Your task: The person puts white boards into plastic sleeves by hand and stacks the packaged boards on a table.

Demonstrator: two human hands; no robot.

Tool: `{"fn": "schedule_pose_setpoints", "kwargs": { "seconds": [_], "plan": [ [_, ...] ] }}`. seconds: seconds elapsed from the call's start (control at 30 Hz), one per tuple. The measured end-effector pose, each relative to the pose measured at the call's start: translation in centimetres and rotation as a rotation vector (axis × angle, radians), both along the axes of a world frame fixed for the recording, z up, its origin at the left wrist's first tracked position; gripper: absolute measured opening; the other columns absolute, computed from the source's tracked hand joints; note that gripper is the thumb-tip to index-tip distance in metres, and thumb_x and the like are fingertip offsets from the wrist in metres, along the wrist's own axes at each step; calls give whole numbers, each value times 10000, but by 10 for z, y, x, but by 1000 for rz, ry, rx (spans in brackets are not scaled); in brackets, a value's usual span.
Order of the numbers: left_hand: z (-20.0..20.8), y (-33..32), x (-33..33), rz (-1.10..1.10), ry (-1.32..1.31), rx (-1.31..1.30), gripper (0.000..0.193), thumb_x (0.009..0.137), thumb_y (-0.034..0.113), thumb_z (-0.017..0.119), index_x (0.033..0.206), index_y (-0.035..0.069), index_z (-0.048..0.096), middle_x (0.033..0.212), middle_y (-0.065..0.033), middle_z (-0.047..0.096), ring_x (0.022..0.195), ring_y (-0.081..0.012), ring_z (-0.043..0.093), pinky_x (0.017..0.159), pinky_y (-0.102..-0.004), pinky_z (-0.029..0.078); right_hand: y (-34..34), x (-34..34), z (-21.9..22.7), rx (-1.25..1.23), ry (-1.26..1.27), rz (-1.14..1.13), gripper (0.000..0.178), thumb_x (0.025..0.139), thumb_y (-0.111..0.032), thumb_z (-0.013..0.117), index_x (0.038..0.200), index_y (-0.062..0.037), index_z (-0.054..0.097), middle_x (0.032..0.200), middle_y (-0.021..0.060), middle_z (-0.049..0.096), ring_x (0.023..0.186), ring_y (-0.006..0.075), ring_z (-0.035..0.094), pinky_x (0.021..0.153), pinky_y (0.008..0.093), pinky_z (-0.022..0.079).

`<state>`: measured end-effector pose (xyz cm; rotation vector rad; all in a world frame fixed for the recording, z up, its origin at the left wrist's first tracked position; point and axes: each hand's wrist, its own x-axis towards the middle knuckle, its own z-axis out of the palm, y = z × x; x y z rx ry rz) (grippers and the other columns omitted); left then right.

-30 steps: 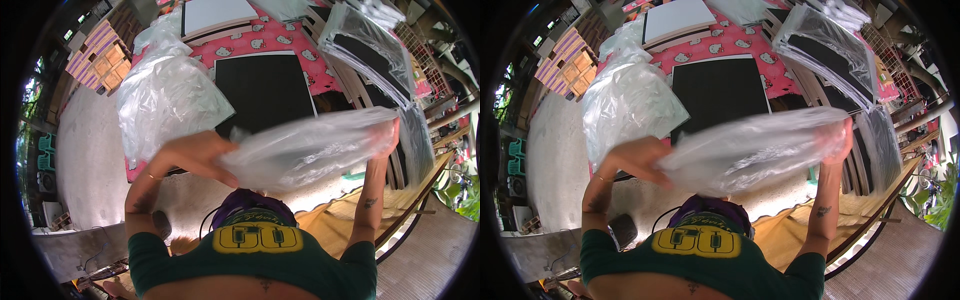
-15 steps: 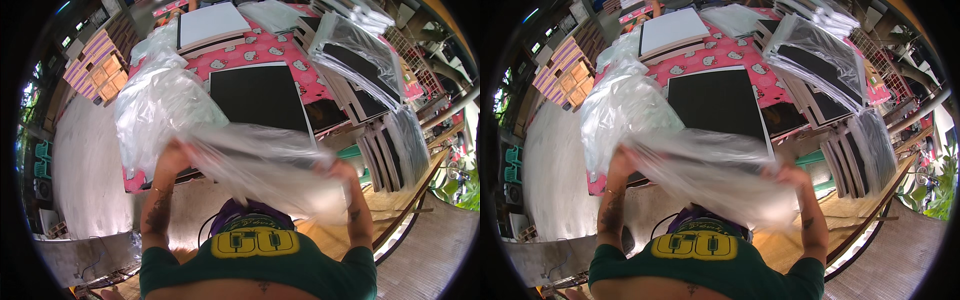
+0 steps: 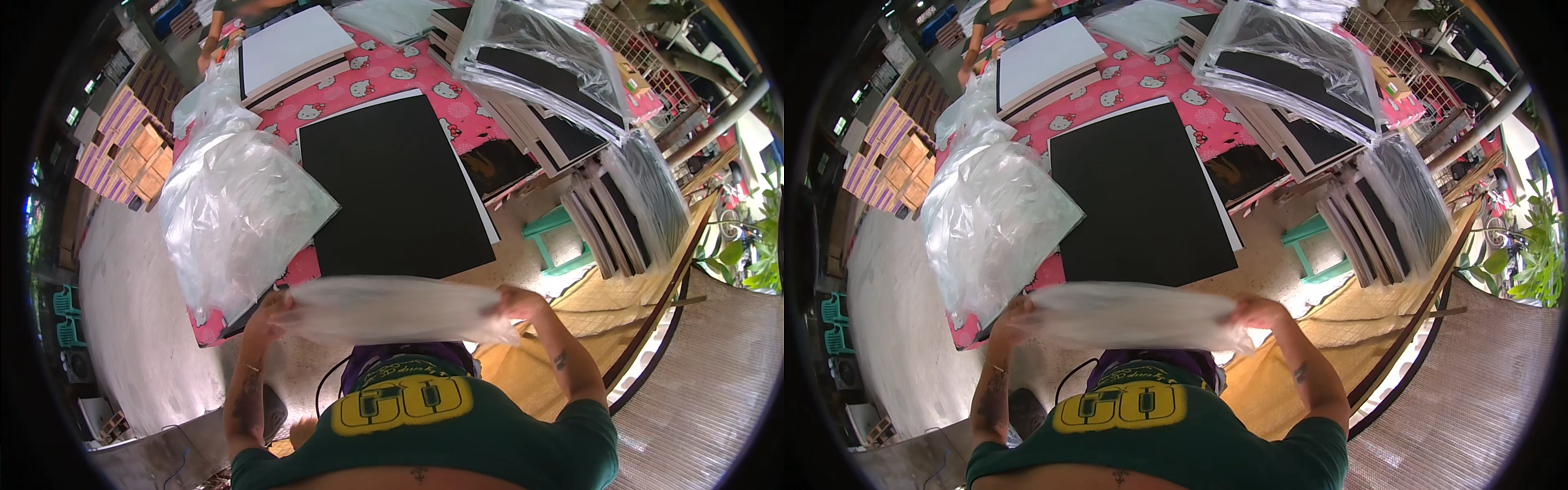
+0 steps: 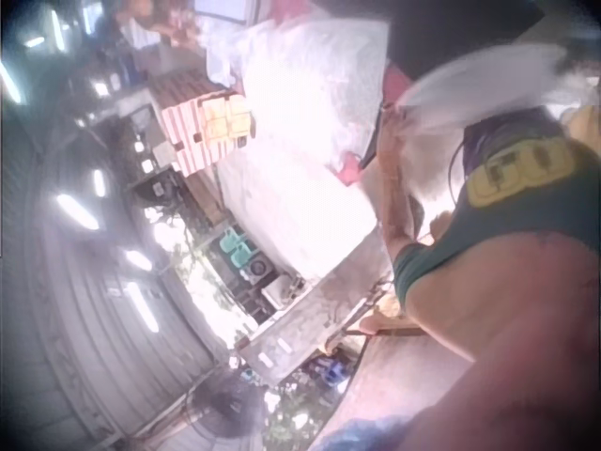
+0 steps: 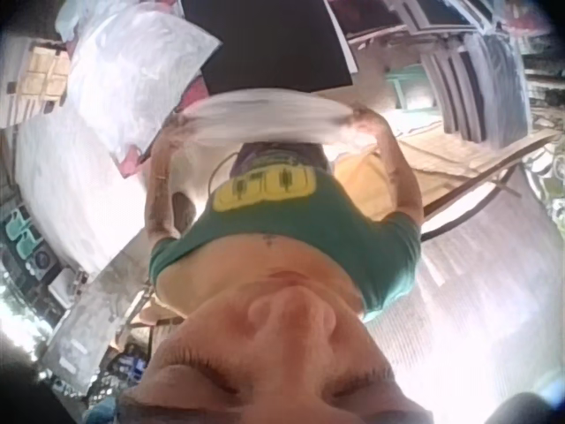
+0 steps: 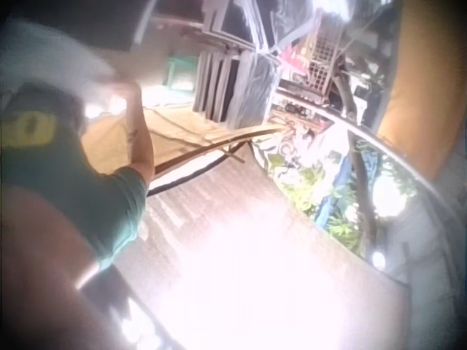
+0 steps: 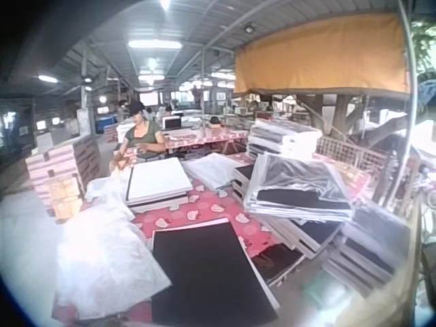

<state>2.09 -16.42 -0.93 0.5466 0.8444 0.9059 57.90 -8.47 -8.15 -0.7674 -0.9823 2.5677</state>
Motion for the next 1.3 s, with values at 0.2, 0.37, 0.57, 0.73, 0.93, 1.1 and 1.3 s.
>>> {"fn": "schedule_pose_setpoints", "kwargs": {
  "seconds": [0.2, 0.37, 0.57, 0.73, 0.93, 1.1, 1.3],
  "plan": [
    [-66, -37, 70, 364, 529, 55, 161, 821, 11, 557, 976, 45, 533, 856, -59, 572, 709, -98, 548, 519, -217, 452, -1, -9, 13, 665, -692, -375, 360, 804, 8, 549, 1163, 8, 542, 857, 86, 591, 720, 129, 563, 668, 277, 484],
    [-60, -23, 120, 565, 806, 99, 212, 868, -21, 495, 1076, 21, 484, 953, -90, 561, 758, -124, 549, 524, -244, 469, 12, -61, -8, 1037, -894, -1023, 405, 773, 83, 500, 1166, -7, 537, 883, 122, 613, 802, 190, 592, 685, 272, 475],
    [-30, -10, 78, 471, 512, 262, 236, 831, -52, 514, 1058, 13, 530, 1026, -99, 567, 761, -135, 555, 587, -253, 486, 17, -30, 16, 645, -361, -857, 245, 757, 47, 527, 990, -32, 538, 851, 32, 579, 750, 105, 553, 651, 230, 453],
    [106, -12, 26, 776, 596, 743, 291, 890, 198, 572, 1134, 40, 573, 1052, -107, 610, 989, -226, 593, 894, -372, 481, 24, -31, 193, 376, 165, -685, 518, 839, -192, 612, 1319, -153, 421, 1172, 106, 554, 1004, 204, 544, 836, 378, 447],
    [261, 133, 39, 795, -243, 654, 330, 896, 108, 605, 1220, 60, 561, 1032, -47, 648, 902, -169, 628, 761, -296, 514, 147, -94, 318, 395, 598, -844, 300, 968, -196, 516, 1217, -33, 548, 1173, 91, 630, 1106, 205, 581, 1006, 376, 426],
    [185, 248, -18, 617, -424, 527, 95, 901, 59, 594, 988, 77, 628, 862, 12, 657, 696, -116, 570, 749, -297, 477, 236, -129, 304, 415, 733, -856, 287, 973, -253, 520, 1171, -54, 580, 1177, 87, 632, 1074, 228, 600, 951, 394, 474],
    [61, 298, -10, 635, -409, 289, 54, 892, 134, 613, 865, 87, 611, 781, -31, 617, 732, -157, 565, 780, -351, 470, 308, -123, 156, 120, 516, -1120, 197, 957, -196, 559, 1084, -58, 620, 1007, 53, 660, 942, 187, 613, 737, 326, 524]
  ]
}}
